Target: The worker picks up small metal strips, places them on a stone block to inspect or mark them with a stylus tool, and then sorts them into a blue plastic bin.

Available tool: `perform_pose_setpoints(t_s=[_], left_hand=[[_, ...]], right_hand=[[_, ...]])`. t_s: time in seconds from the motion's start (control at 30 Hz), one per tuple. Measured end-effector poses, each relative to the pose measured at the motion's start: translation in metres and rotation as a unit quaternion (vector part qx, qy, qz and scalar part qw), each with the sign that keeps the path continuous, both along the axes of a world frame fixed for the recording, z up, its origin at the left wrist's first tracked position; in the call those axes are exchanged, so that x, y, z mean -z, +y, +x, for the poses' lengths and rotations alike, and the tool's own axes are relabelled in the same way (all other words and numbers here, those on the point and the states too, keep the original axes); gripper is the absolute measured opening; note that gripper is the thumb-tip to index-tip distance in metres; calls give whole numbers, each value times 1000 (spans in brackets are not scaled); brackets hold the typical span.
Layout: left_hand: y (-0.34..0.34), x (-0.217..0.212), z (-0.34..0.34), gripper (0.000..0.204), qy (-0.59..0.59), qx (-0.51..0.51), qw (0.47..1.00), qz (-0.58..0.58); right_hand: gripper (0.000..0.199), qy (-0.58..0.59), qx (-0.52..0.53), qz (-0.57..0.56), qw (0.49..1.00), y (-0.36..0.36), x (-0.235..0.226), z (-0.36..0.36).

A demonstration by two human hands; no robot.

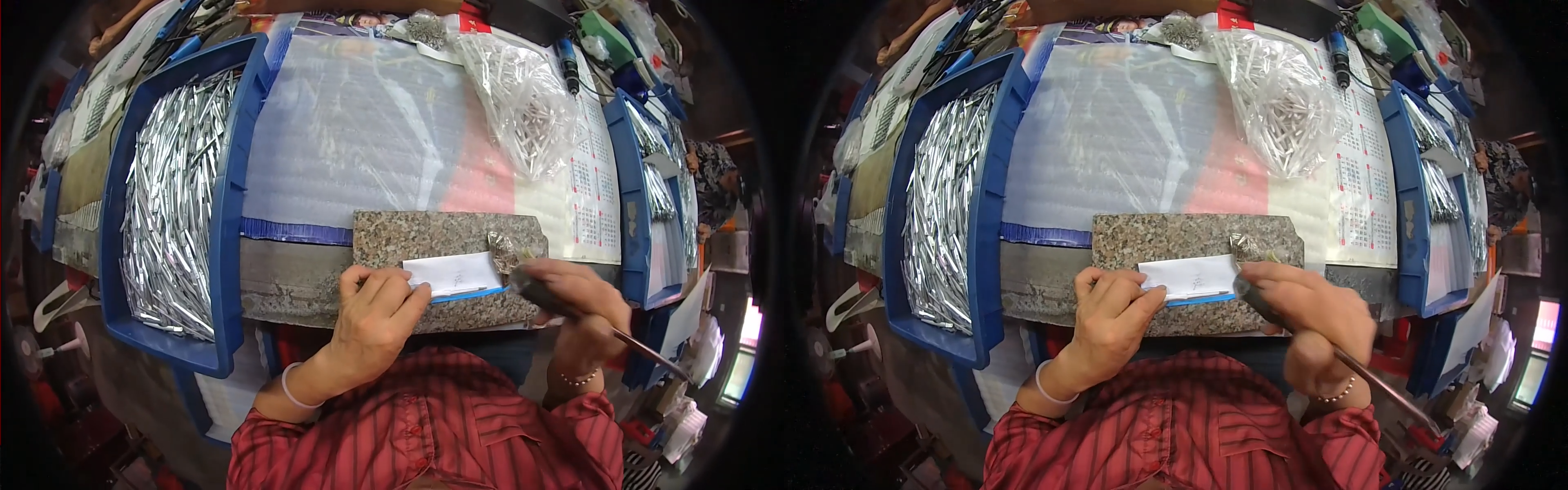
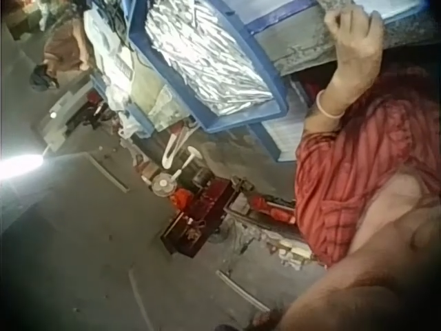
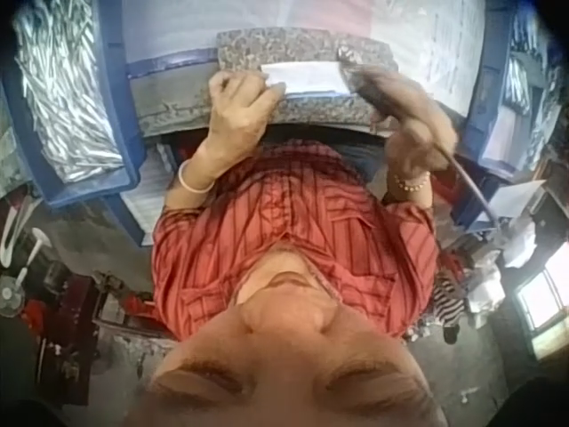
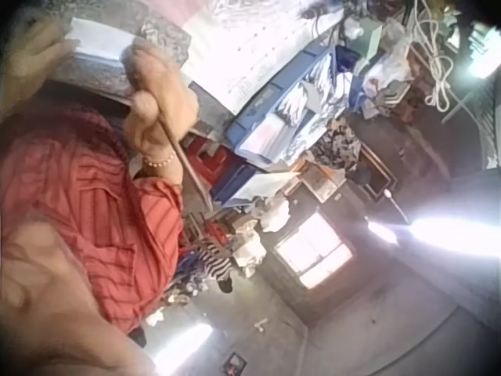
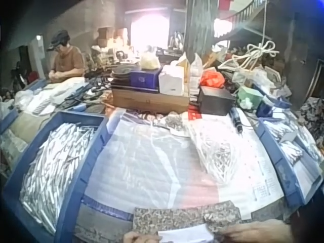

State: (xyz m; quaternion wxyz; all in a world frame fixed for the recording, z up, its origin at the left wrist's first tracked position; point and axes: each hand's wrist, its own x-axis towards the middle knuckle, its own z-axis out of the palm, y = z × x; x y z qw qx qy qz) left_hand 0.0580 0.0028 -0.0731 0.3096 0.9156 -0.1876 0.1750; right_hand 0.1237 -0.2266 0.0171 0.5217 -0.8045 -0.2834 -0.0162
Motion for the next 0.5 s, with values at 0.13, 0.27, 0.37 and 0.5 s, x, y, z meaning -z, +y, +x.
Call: perform_pose_setpoints(t_s=[0.13, 0.27, 0.37, 0.5], left_hand=[[1, 2, 1, 25, 4, 5, 1000, 0], [4, 2, -2, 25, 17, 0, 1000, 3], [4, 3, 1, 24, 10, 0, 1000, -19], [16, -2, -3, 18, 37, -38, 996, -74]], right_hand=[[66, -65, -33, -3, 997, 9, -13, -3], [31, -106, -147, -116, 977, 35, -10, 2], [33, 2, -163, -177, 971, 40, 32, 12], [41, 31, -160, -158, 974, 41, 33, 12]])
